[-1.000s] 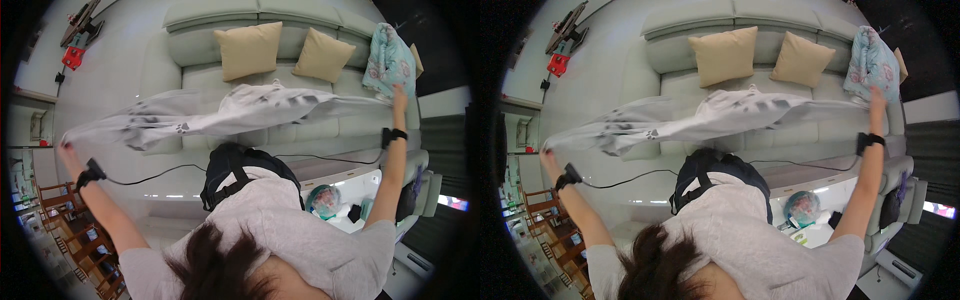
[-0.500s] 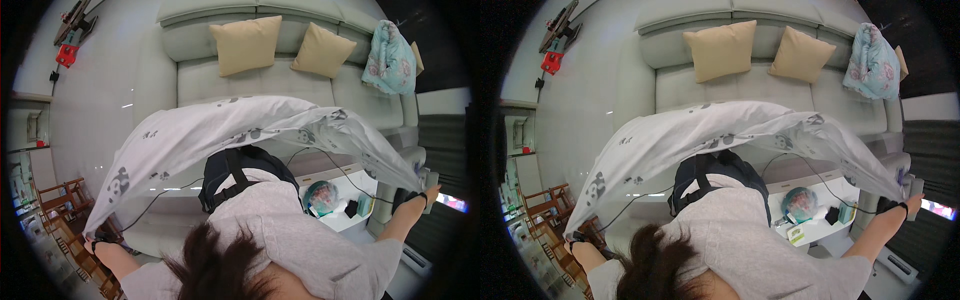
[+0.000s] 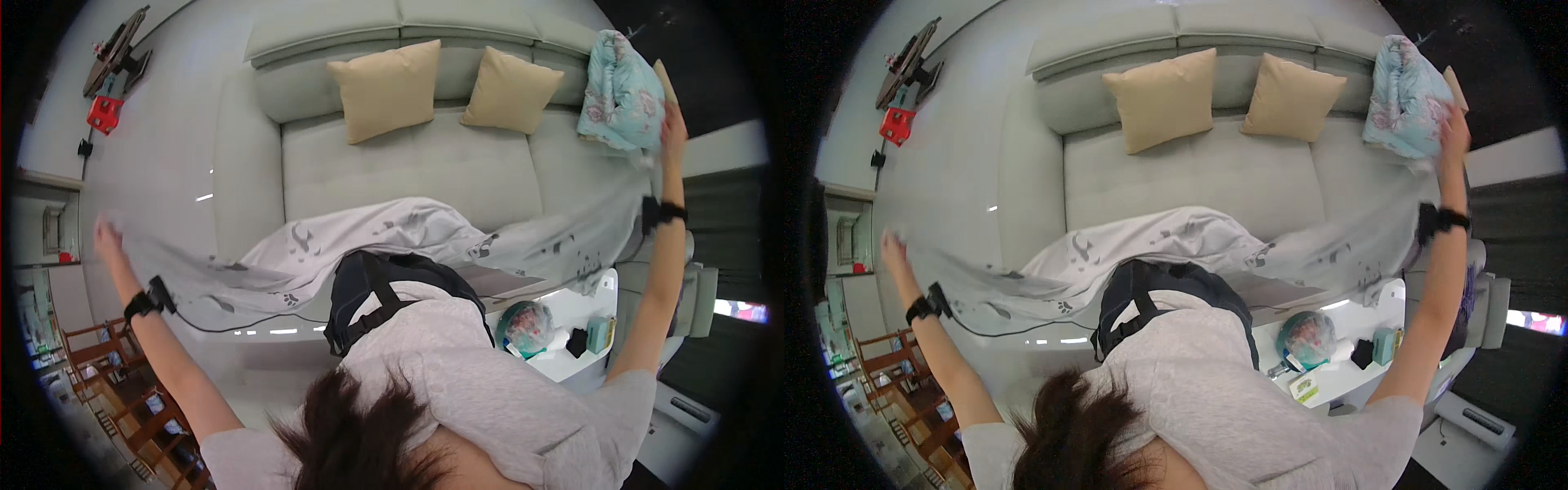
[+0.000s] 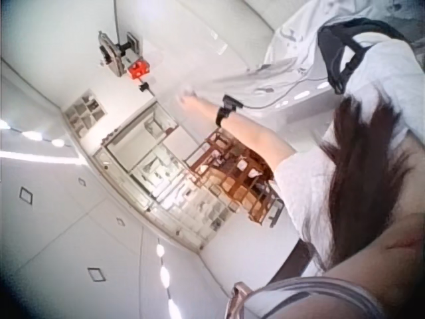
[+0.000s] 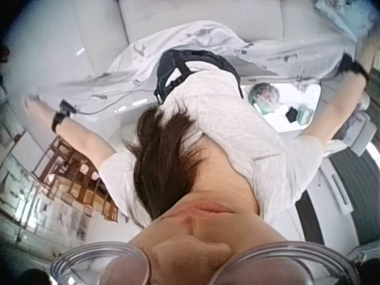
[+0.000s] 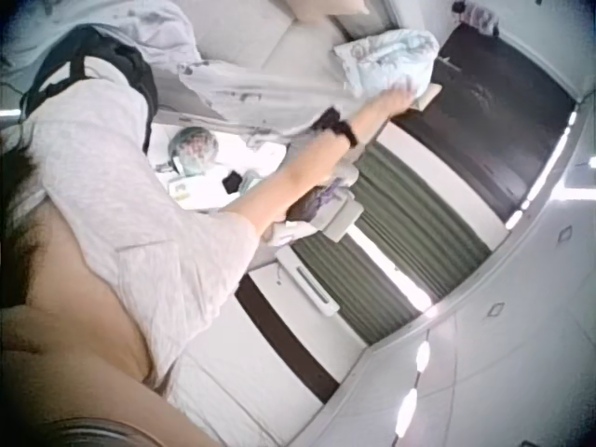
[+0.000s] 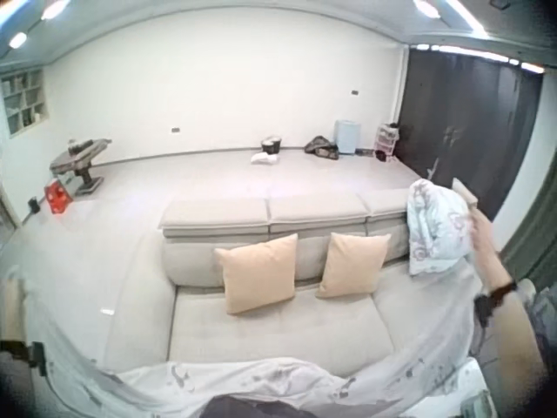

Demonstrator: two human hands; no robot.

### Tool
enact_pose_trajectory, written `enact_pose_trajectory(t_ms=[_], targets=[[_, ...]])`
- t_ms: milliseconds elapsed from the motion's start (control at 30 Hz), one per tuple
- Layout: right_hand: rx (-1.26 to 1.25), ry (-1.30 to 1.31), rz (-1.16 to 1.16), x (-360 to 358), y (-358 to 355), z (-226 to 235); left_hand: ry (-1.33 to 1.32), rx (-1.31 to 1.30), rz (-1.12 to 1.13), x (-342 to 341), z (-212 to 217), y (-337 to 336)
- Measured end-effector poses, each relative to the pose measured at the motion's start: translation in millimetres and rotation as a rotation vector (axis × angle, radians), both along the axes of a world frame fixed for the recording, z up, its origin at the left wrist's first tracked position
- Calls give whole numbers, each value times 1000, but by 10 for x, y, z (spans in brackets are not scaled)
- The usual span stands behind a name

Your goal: Folding a white sheet with panda prints in a living room.

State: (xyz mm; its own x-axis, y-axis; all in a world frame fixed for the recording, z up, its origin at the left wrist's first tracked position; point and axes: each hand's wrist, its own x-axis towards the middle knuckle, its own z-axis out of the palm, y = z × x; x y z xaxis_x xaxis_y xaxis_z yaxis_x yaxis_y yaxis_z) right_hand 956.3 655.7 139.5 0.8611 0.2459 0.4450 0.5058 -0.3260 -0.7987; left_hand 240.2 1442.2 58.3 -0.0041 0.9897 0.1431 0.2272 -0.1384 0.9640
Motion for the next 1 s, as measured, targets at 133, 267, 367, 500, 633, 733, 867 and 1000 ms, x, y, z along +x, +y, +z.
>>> enact_pose_trajectory(t_ms=[133, 267, 367, 500, 633, 733, 867, 1000], targets=[[-18, -36, 569, -1232, 2167, 425, 26, 113, -456, 2214, 637, -1319], [153, 243, 985, -2354, 3053, 549, -88, 213, -919, 3257, 872, -2713], [243, 315, 980, -2765, 3264, 434, -136, 186, -1089, 3464, 750, -3339], [531, 497, 849, -2897, 3275, 69, -267, -88, -1167, 3403, 593, -3737], [628, 564, 753, -2994, 3298, -291, -133, -169, -1222, 3257, 397, -3725], [687, 509, 674, -3093, 3315, -419, -49, -167, -1242, 3180, 287, -3754], [722, 369, 662, -3231, 3319, -481, -168, -118, -1120, 3106, 266, -3897], [664, 269, 666, -3363, 3310, -491, -134, -85, -1163, 3042, 234, -3913]])
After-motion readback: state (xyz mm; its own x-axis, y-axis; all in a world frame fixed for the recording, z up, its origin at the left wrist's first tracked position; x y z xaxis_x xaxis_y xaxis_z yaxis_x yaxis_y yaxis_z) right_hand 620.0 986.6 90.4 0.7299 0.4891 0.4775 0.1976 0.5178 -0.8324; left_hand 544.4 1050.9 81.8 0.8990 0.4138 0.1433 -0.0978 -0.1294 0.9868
